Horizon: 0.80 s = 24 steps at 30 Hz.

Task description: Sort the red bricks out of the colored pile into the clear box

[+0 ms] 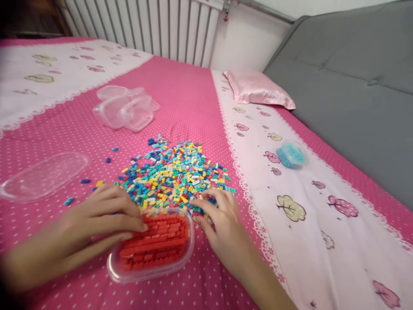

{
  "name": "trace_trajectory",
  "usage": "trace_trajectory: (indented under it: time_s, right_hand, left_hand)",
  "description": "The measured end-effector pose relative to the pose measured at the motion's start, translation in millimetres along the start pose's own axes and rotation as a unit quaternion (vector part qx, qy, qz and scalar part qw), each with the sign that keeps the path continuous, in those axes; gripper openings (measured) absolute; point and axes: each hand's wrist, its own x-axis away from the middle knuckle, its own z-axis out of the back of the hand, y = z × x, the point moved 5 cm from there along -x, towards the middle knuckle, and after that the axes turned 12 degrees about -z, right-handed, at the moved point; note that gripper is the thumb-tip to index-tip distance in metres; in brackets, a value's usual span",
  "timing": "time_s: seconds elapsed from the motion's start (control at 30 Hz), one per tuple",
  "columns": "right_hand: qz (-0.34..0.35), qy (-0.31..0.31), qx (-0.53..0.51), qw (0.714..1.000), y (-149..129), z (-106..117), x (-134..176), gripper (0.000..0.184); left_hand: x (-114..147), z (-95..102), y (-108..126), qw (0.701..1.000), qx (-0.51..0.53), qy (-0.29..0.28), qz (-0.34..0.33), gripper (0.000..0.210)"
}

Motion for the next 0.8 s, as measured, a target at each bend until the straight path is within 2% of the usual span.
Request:
trace_trajectory:
  time_s: [0.1,0.27,0.37,0.5,0.63,0.73,0.8]
  right_hand:
    - [0.005,-0.01,-0.012,1.0,-3.7,3.2,-4.9,0.025]
    - [-0.004,-0.022,-0.035,0.999,5.6,15.8,-2.5,0.02]
    - [0.011,-0.042,-0.031,0.999,7.2,12.9,3.5,0.015]
    - [0.021,-0.032,-0.042,0.998,4.0,11.1,4.2,0.013]
    - [0.003,0.007,-0.07,0.997,2.3,16.4,-10.4,0.023]
    - [0.037,0.009,-0.043,0.998,-6.5,10.1,-27.5,0.028]
    - [0.068,0.009,0.009,0.998,-13.9,0.5,-38.7,0.023]
  left_hand:
    - [0.7,0.4,-3.7,1.0,-0.015,-0.004,0.005,0.021]
    - [1.4,-0.4,-7.8,1.0,-0.012,-0.003,0.01,0.023]
    - [1.7,-1.8,-9.5,1.0,-0.006,-0.014,0.017,0.024]
    - [-0.7,1.2,-8.7,1.0,-0.014,-0.007,0.022,0.023]
    - [-5.2,5.4,-4.6,0.999,-0.016,0.013,0.027,0.022]
    - [-7.7,5.4,-1.3,1.0,-0.019,0.0,0.023,0.021]
    - [-8.4,5.7,-0.2,1.0,-0.019,-0.002,0.022,0.021]
